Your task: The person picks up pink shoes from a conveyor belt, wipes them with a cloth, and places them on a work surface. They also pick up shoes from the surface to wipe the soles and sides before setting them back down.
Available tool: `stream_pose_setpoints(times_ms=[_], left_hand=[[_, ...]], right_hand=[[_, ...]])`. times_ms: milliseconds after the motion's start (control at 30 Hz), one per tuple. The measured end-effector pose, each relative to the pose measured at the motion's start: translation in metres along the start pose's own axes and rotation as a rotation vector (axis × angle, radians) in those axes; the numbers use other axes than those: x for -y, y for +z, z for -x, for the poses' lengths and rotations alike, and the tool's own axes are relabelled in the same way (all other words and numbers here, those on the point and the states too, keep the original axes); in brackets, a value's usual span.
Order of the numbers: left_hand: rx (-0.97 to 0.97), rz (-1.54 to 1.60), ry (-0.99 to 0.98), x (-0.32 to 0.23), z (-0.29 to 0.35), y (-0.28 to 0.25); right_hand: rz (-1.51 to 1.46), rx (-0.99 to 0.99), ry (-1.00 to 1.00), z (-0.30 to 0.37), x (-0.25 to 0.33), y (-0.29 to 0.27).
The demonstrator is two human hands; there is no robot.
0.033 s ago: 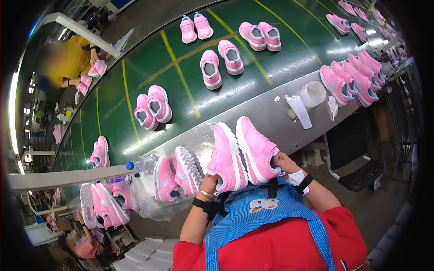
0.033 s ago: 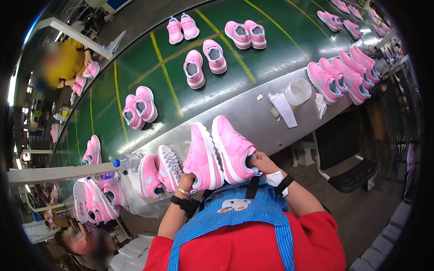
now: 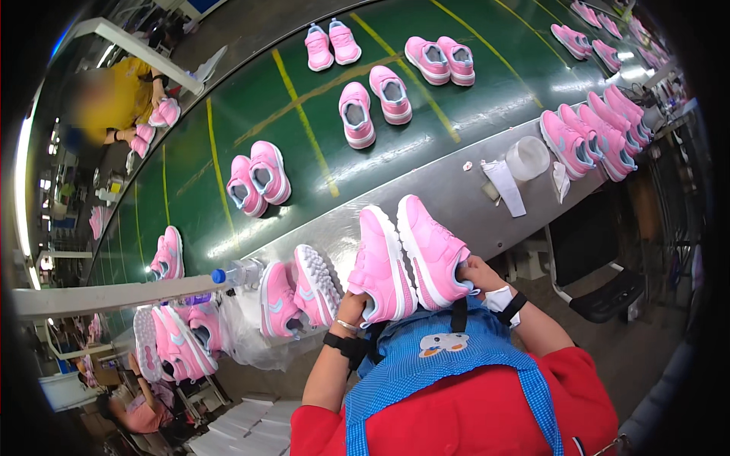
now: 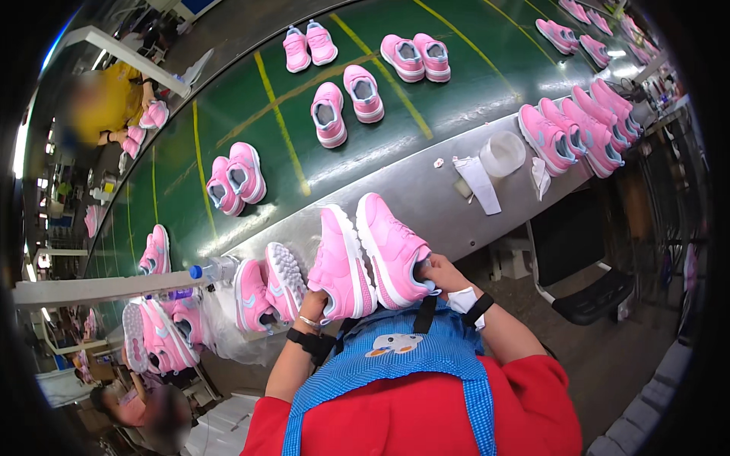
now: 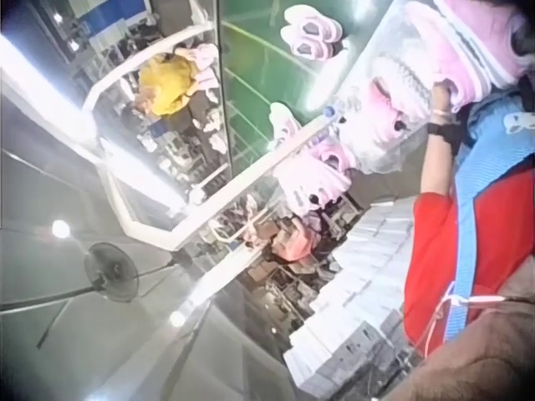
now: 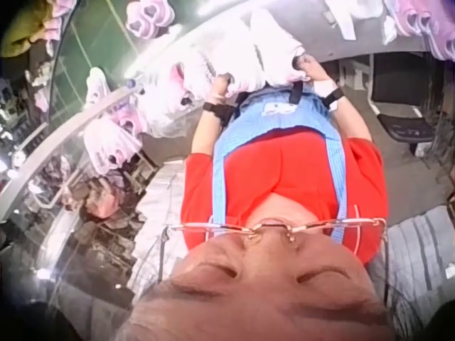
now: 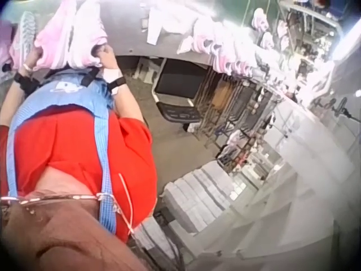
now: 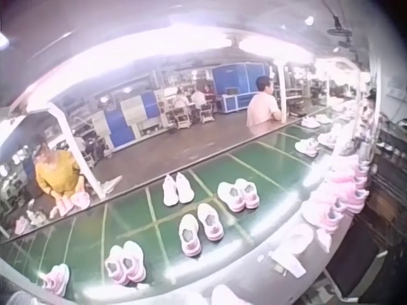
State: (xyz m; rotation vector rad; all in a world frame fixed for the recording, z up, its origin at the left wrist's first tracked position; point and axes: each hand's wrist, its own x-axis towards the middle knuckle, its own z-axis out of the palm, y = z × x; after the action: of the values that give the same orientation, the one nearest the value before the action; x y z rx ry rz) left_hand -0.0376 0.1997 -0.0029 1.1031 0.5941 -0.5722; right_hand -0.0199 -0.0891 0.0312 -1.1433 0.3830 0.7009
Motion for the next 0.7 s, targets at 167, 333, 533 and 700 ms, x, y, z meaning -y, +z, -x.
stream_pose_setpoints(times_ms=[167,333,533,700], left_hand=[[0.071,0.015,0.139,0.007,0.008,0.001],[0.064,-0.226,0.394,0.001,0.015,0.013],[0.034,-0.437,0.56,-0.012,0.025,0.031],[-0.114,-0.617,0.697,-0.007,0.02,0.029]], right_hand=[[0.117,-0.023,-0.166,-0.003,-0.013,-0.001],[0.487,-0.117,-0.514,0.003,-0.005,-0.005],[0.896,-0.26,-0.693,0.01,0.008,-0.01],[1.006,-0.301,-0.786,0.009,0.015,-0.009]])
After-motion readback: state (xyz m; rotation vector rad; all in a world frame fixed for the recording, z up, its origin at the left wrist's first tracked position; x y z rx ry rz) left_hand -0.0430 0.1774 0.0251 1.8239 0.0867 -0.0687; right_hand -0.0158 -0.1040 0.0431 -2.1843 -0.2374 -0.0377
